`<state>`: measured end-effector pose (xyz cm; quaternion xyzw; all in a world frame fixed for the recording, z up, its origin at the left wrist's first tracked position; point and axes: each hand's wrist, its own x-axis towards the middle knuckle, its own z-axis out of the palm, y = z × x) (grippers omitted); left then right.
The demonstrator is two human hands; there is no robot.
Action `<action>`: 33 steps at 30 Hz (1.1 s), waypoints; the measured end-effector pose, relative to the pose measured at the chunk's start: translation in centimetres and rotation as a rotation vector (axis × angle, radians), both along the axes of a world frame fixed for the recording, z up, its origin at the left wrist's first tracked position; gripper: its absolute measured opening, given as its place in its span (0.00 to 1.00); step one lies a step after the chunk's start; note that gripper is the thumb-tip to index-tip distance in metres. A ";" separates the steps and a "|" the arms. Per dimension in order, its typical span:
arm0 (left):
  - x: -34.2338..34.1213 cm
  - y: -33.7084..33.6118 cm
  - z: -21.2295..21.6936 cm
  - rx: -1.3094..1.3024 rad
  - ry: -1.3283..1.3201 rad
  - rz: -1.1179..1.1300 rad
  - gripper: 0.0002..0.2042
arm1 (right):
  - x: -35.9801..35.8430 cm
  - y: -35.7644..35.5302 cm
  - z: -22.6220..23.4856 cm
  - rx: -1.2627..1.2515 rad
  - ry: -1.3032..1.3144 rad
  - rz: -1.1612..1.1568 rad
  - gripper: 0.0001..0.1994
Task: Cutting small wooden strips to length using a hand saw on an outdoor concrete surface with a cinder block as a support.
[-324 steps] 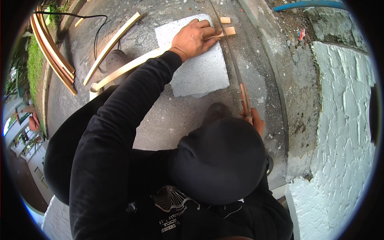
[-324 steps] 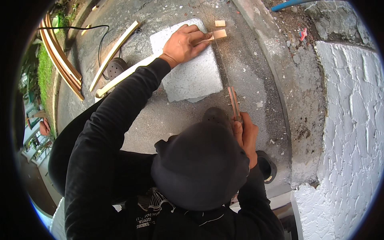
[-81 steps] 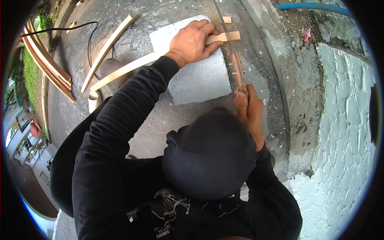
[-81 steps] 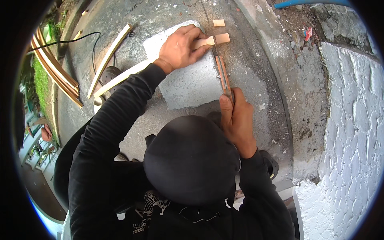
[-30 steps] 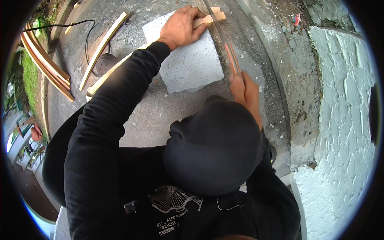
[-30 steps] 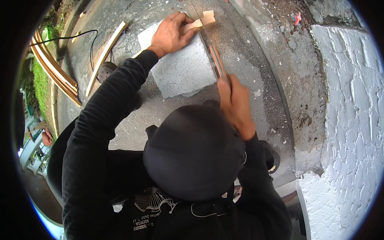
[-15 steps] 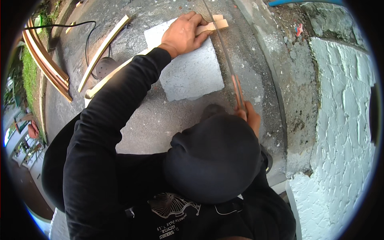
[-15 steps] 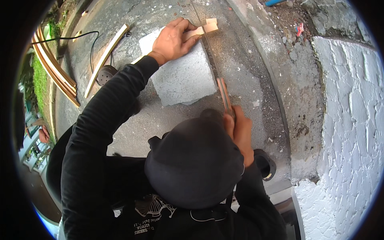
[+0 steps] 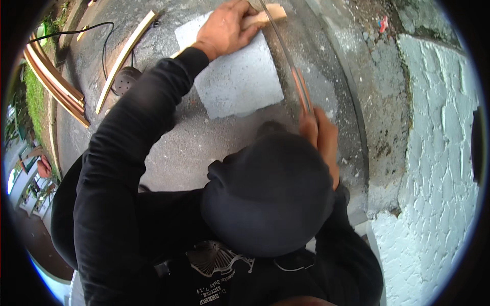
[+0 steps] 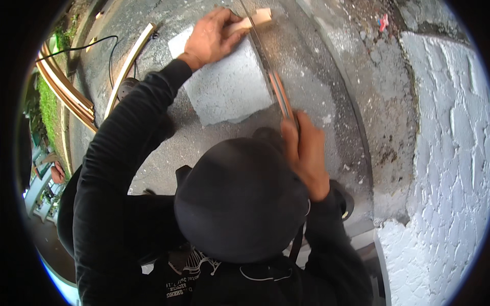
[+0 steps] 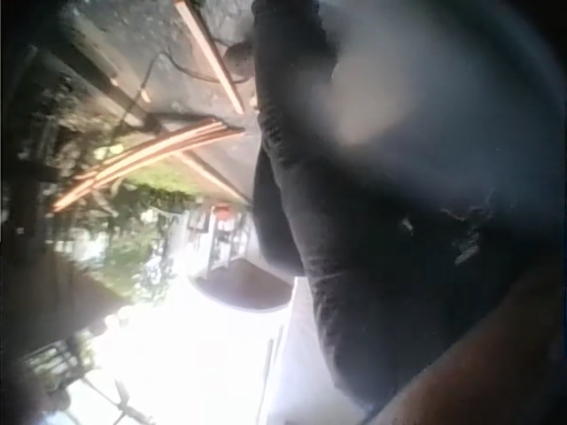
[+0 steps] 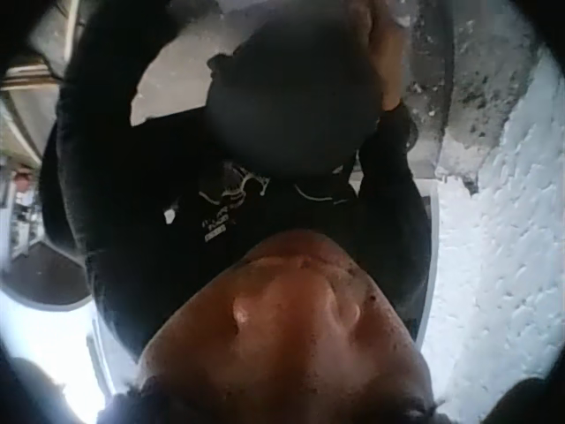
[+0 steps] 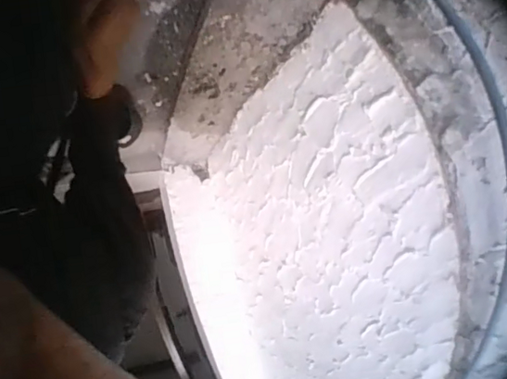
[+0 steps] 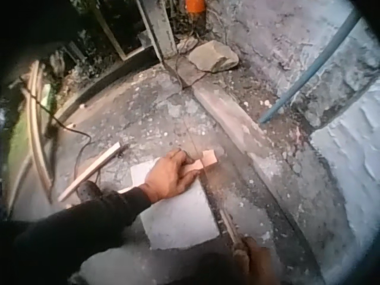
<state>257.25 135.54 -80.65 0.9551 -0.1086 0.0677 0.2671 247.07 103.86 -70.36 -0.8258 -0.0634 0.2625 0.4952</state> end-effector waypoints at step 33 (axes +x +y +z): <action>0.0 -0.3 0.4 -0.151 0.138 0.047 0.17 | 3.6 4.4 -3.1 -0.025 -0.063 -0.041 0.17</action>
